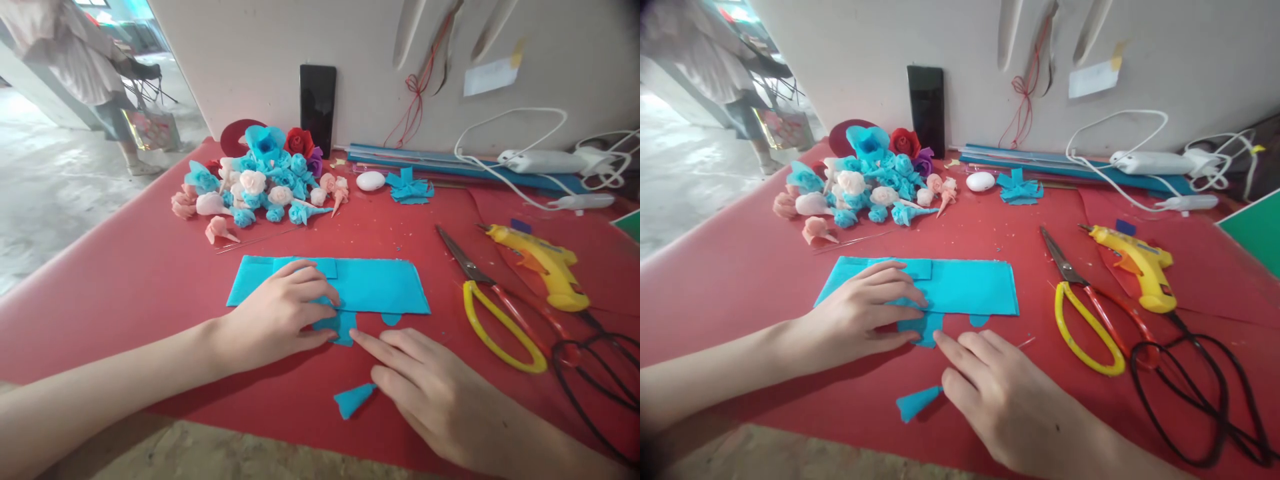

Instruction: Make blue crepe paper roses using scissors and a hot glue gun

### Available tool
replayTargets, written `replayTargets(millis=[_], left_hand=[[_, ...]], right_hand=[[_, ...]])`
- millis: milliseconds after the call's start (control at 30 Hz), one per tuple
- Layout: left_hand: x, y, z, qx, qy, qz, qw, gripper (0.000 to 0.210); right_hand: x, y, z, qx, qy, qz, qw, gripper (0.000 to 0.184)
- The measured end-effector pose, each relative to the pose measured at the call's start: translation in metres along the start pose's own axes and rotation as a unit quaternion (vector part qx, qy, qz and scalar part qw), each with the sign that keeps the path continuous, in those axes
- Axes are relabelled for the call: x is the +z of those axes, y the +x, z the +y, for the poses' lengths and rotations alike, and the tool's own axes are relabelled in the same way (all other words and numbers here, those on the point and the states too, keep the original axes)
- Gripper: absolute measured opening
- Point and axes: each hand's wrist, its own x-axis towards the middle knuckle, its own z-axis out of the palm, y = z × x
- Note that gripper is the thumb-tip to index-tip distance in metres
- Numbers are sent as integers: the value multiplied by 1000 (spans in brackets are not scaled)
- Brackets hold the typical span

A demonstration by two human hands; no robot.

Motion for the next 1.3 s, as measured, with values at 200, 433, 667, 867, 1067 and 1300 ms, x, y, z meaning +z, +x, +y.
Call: replayTargets(millis=[200,433,667,867,1067,1300], left_hand=[[4,-2,0,8,16,16,1000,16],[3,-4,1,49,27,15,998,17],[3,-2,6,-8,-37,44,998,11],[-3,2,6,-127,-190,41,973,10],[-7,4,1,-237,-318,30,917,12],[-7,6,1,-281,-405,15,870,15]], right_hand=[[2,-1,-1,6,6,5,1000,32],[3,0,-2,12,17,9,1000,32],[0,1,-2,11,18,9,1000,33],[1,3,-2,7,15,12,1000,32],[1,-1,-2,11,22,5,1000,30],[1,1,0,8,25,0,1000,30]])
